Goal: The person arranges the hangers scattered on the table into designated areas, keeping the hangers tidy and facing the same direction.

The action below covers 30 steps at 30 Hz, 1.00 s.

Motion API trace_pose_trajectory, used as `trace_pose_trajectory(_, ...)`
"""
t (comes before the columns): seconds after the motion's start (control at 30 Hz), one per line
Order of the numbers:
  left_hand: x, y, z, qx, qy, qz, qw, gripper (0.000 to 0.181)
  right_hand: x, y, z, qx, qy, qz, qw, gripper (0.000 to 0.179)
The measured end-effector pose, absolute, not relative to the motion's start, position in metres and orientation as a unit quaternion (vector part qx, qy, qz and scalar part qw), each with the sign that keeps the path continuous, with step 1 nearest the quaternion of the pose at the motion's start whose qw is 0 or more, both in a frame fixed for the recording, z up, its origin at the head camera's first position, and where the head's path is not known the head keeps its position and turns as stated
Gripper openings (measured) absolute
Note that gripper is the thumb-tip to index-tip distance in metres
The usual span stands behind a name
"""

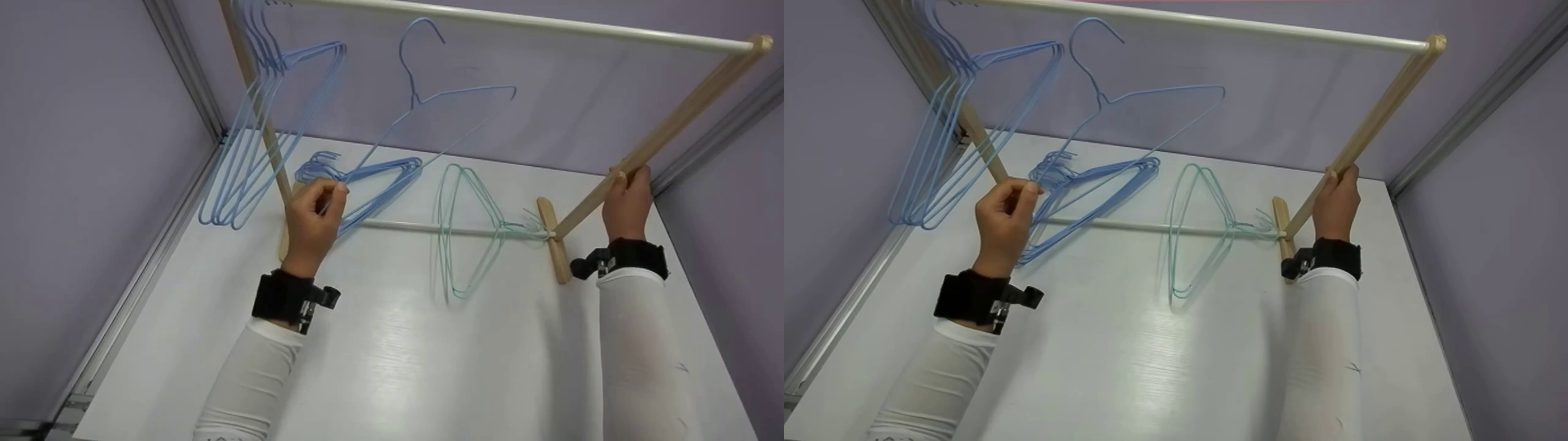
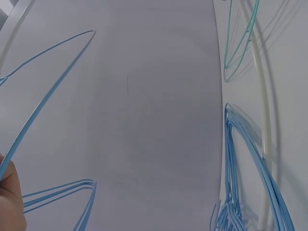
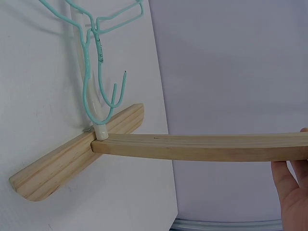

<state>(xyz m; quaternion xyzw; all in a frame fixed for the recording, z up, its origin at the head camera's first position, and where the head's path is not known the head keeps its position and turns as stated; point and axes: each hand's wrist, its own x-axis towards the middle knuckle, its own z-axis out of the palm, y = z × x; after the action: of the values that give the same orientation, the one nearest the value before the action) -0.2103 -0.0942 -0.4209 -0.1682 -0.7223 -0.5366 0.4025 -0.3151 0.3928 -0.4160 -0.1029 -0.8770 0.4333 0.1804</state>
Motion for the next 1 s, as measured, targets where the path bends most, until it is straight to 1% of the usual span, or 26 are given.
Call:
trace_pose_trajectory(0.53,-0.211,-0.104,-0.401,-0.121,-0.679,-0.557,0.462,0.014,-0.311,0.390,-0.414,-0.095,-0.876,0.435,0.186,0.044)
trace_pose_trajectory(0.8,-0.208,-0.112,-0.394,-0.079,-0.680,-0.559,0.468,0.015,-0.311,0.390,-0.414,-0.099,-0.878,0.429,0.188,0.043)
trace_pose_trajectory(1.0,-0.208,-0.118,-0.391,-0.056,-0.684,-0.556,0.470,0.019,-0.312,0.390,-0.415,-0.096,-0.879,0.425,0.195,0.043)
